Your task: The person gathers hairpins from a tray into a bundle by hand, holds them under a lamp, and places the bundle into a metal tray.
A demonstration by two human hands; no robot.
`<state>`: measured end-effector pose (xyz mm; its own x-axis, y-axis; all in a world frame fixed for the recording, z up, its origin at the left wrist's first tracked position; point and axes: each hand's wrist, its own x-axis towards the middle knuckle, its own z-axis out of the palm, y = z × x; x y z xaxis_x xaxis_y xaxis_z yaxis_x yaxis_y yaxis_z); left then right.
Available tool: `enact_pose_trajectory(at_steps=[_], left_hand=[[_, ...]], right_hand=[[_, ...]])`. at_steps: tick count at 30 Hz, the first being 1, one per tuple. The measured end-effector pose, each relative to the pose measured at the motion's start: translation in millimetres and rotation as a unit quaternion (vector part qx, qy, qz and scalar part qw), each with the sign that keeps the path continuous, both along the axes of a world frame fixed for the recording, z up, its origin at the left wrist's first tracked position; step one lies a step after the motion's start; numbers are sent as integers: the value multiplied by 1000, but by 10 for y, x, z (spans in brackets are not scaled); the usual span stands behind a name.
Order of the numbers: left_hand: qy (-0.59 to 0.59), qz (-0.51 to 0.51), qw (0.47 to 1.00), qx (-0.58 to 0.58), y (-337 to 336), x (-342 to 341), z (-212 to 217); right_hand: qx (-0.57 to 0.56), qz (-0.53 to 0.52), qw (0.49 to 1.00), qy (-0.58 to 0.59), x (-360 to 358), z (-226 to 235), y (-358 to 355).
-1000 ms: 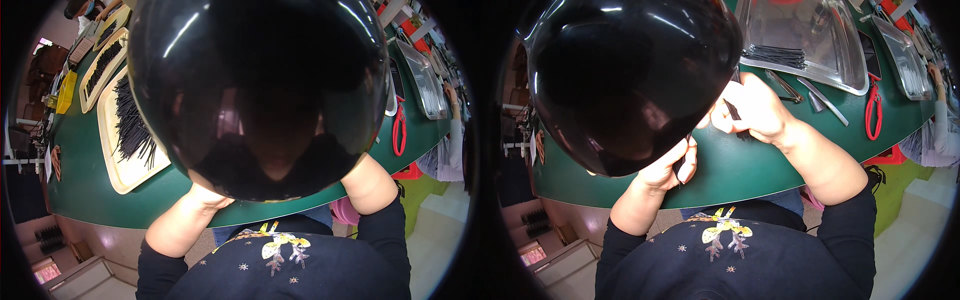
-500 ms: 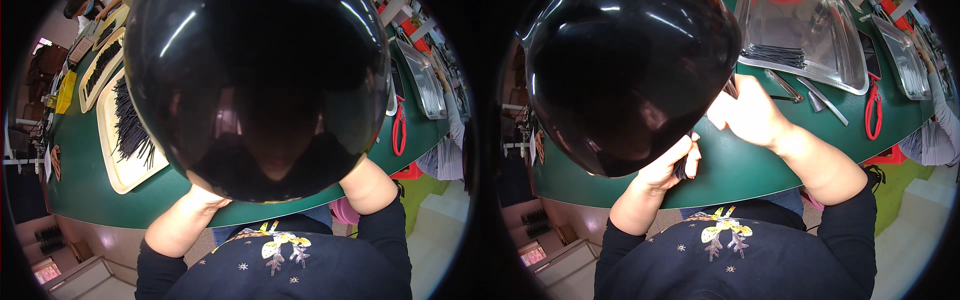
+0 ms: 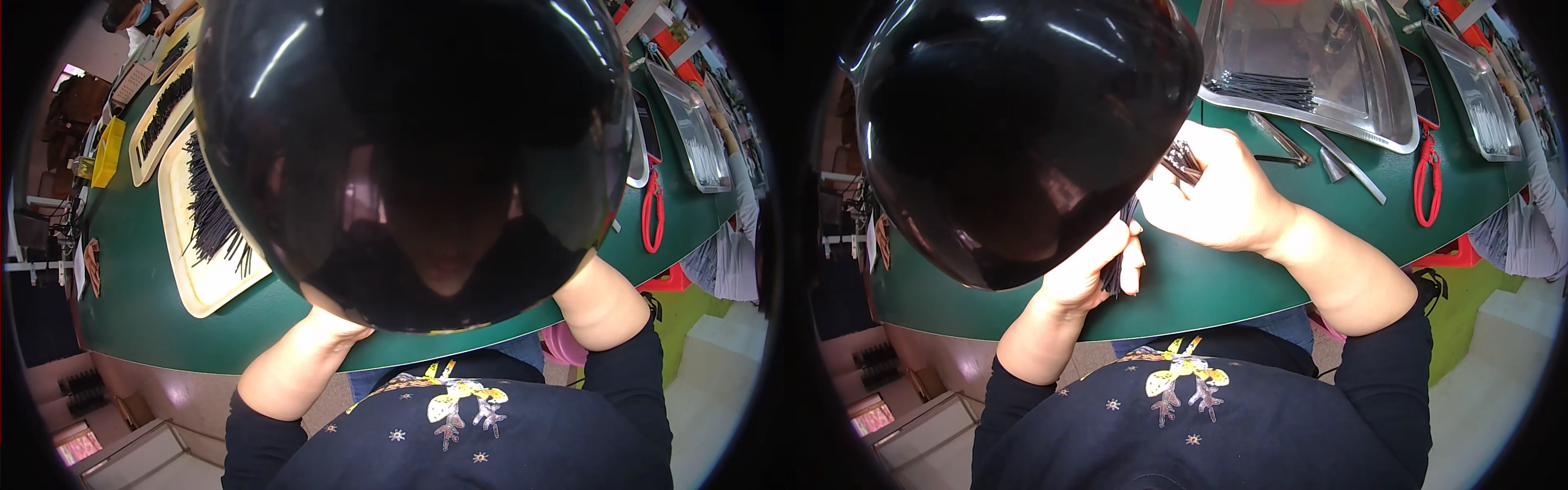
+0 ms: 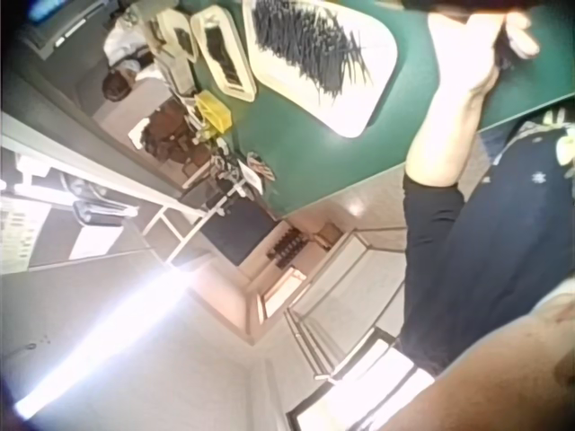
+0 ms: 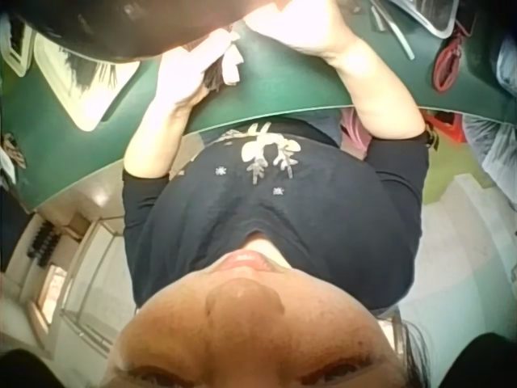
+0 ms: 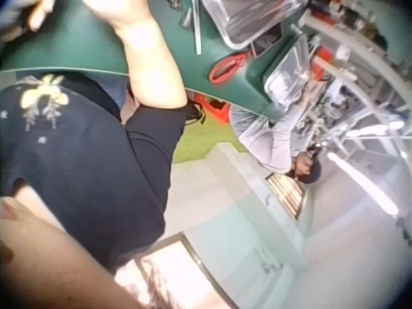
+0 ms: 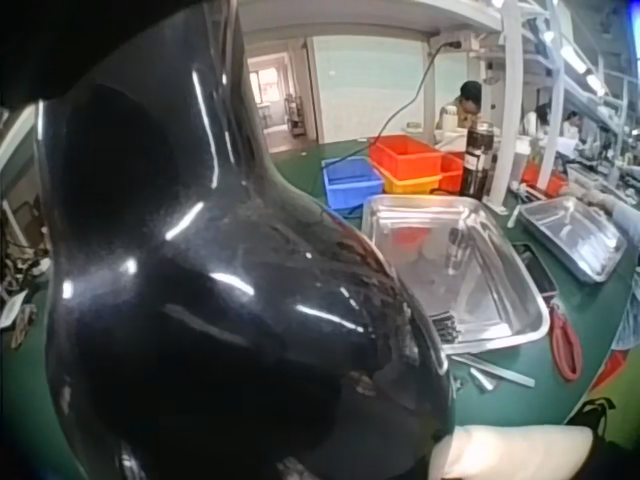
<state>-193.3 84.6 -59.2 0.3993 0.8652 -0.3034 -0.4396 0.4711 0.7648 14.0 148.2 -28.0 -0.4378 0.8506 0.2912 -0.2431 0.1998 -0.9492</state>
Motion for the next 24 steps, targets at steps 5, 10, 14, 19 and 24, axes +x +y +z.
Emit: enact_pose_trajectory(at_steps=[5,10,14,19,24], left_hand=[[-22,-6,1000,6,34,34,82],[76,-2,997,19,-2,37,46],[132,-1,991,30,15,93,71],[149,13,988,41,18,169,207],[88,10,995,40,14,92,50]], right_hand=[[18,-34,999,17,3,-105,38],[-9,-17,1000,14,-7,67,15],[61,-59,996,3,16,-160,71],[16,-46,997,-56,33,119,-11],[-144,2,989,-30,55,165,63]])
